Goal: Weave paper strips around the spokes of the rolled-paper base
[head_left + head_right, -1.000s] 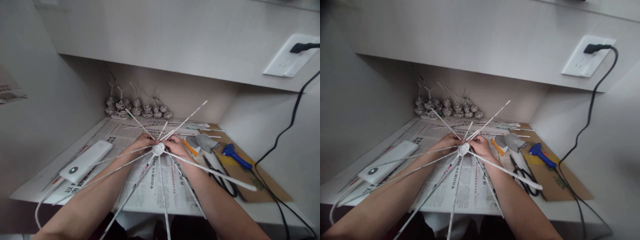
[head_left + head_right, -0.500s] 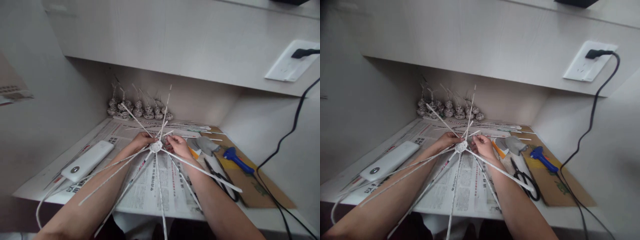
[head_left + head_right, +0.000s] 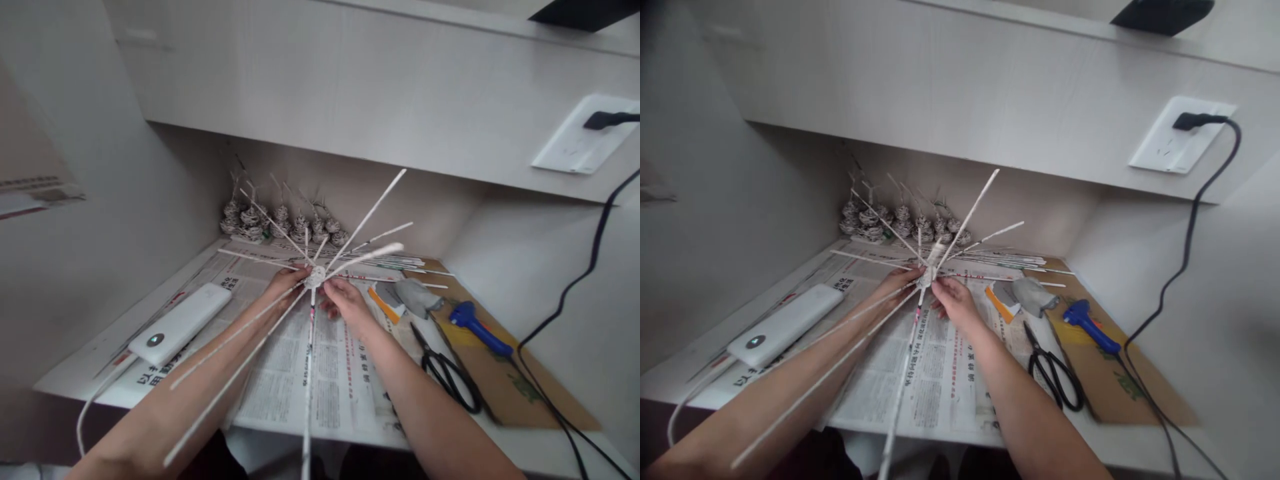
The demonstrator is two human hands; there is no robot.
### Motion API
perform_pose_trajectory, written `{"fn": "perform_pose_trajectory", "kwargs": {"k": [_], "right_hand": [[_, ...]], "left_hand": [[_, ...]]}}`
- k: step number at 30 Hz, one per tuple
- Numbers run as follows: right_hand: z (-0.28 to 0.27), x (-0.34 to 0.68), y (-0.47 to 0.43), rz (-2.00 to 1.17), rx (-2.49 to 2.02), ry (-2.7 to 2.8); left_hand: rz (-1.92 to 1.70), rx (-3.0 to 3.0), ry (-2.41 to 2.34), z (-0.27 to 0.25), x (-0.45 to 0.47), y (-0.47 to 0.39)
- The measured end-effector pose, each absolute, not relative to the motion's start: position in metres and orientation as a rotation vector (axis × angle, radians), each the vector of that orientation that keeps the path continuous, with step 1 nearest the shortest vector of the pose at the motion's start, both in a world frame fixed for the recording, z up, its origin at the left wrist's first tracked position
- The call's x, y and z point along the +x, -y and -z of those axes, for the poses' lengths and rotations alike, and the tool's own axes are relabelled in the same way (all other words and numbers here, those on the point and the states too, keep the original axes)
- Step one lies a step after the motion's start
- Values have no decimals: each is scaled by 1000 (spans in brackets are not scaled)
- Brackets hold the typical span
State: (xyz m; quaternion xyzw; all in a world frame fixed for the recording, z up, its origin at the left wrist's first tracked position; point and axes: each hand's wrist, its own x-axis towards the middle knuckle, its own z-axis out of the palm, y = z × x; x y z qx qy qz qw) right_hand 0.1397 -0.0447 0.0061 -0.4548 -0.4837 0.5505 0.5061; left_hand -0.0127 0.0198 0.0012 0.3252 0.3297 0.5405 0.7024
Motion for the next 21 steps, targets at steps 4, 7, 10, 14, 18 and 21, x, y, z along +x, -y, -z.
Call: {"fn": "perform_pose_trajectory", "kwargs": {"k": [4,7,10,14,18,21], "right_hand": [[-2,134,47,-1148,-1126,1275],[2,134,47,-1017,-1188,1294],[7,134,43,-915,-1215,1200],[11,132,37,-904,-1152,976],[9,128,40,-990,-1155,843],[8,124,44,-941,-1161,833]], "left_hand": [[-1283,703,-765,5,1,-13],[-1250,735,-797,7,4,-10],[-1149,753,-842,4,3,-7],[-1066,745,-848,-2,3,-2],[-1045,741,-808,-5,6,1],[-1033,752,-770,-4,7,2]]}}
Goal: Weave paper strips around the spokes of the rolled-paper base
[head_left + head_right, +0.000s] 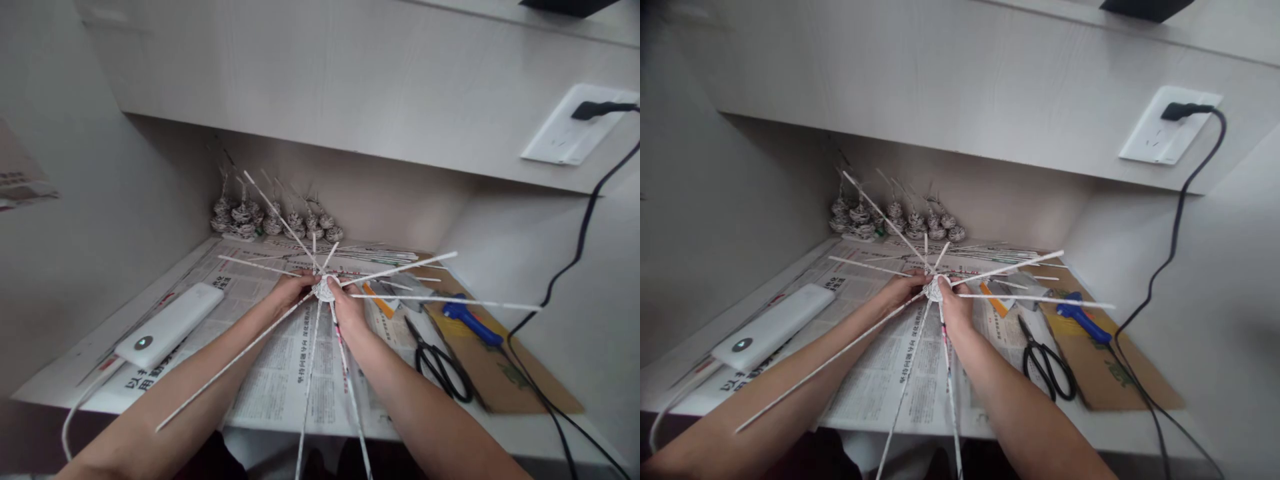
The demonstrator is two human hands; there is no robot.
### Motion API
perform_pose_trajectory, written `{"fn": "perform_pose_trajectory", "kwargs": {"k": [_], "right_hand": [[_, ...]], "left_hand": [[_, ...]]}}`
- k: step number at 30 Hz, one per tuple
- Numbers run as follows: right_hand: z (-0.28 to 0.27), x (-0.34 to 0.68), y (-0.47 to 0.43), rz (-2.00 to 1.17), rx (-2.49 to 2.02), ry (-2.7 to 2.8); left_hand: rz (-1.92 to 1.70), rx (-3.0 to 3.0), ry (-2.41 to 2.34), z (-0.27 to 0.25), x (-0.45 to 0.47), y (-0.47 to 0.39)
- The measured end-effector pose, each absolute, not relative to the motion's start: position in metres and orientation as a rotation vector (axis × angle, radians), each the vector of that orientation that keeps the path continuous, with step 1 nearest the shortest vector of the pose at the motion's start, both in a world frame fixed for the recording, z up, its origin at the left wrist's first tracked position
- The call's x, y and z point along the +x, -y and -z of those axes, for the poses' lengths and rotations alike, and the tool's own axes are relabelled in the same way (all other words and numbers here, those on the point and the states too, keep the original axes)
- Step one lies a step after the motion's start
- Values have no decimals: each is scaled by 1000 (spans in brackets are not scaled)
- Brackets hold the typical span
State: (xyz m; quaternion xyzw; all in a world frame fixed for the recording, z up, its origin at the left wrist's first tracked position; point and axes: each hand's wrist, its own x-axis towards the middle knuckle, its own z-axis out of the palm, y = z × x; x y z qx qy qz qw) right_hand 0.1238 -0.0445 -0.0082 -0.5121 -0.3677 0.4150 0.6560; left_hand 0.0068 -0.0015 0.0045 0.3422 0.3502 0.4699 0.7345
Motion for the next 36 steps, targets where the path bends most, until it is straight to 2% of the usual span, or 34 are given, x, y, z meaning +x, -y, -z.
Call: {"fn": "perform_pose_trajectory", "kwargs": {"k": [7,23,32,36], "right_hand": [[10,122,49,-796,-1179,1032],[9,122,47,-925,-1080,869],[-2,130,51,-1134,-972,1207],[-9,143,52,-1365,-943,1248]], "left_hand": [[-1013,812,-716,-1,5,0],[-1084,991,-905,-1,4,3],[-1219,920,-888,-1,-6,-9],[-1241,935,-883,-1,-13,-16]]}}
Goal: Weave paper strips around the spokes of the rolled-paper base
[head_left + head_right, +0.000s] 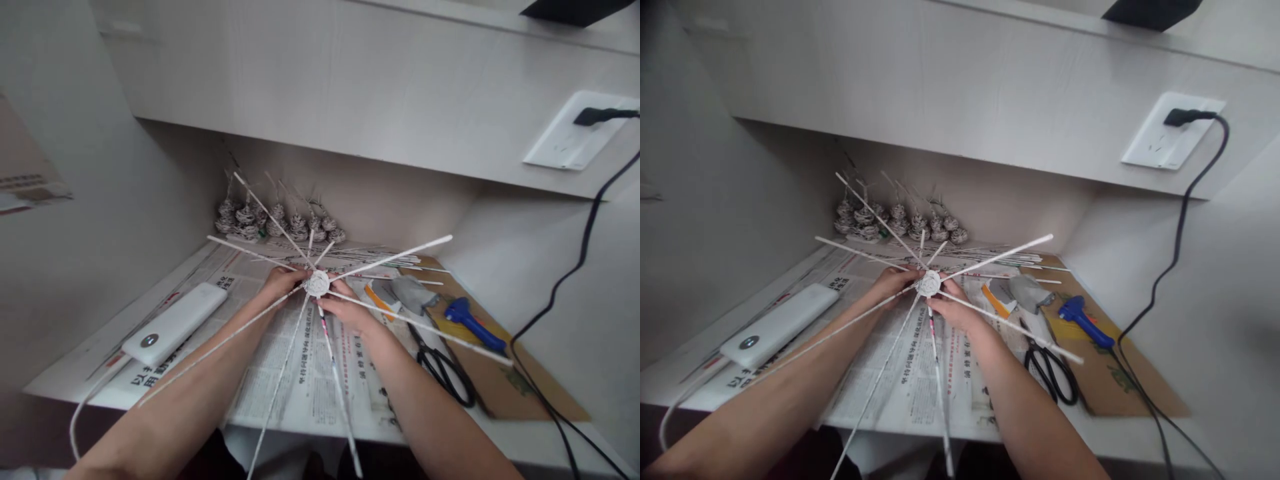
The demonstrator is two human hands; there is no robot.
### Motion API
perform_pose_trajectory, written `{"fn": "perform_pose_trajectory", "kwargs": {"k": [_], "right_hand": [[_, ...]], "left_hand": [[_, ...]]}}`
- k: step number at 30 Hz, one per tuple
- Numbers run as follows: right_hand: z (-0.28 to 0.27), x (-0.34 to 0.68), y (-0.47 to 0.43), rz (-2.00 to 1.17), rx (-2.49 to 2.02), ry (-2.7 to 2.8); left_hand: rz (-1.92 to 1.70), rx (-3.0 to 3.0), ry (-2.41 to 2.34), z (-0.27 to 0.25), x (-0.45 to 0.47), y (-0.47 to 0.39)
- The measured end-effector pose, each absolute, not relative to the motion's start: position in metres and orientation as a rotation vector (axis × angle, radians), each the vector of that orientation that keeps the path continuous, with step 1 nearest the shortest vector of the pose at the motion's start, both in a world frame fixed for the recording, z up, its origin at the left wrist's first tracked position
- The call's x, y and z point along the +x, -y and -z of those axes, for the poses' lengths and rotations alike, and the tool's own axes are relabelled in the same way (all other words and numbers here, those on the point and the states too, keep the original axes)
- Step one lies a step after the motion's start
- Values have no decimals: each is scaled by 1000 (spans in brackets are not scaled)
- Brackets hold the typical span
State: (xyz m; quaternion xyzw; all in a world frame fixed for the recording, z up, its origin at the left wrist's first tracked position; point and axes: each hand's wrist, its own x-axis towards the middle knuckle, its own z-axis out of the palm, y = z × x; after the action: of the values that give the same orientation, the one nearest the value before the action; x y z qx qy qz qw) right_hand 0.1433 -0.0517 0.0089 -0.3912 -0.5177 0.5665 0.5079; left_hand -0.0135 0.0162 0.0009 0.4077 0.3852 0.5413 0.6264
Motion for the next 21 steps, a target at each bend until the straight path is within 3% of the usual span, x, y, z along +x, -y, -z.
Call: {"fn": "perform_pose_trajectory", "kwargs": {"k": [4,7,13,21], "right_hand": [[-16,160,47,-1618,-884,1169],[-17,160,44,-1634,-838,1089],[5,139,38,-1271,-1163,897],[17,136,33,-1024,-1069,948]], "left_hand": [[-1223,962,-888,-1,-18,-19],[-1206,998,-903,-1,-16,-16],[-1125,1110,-878,4,-6,-5],[-990,1113,-960,-4,-5,1]]}}
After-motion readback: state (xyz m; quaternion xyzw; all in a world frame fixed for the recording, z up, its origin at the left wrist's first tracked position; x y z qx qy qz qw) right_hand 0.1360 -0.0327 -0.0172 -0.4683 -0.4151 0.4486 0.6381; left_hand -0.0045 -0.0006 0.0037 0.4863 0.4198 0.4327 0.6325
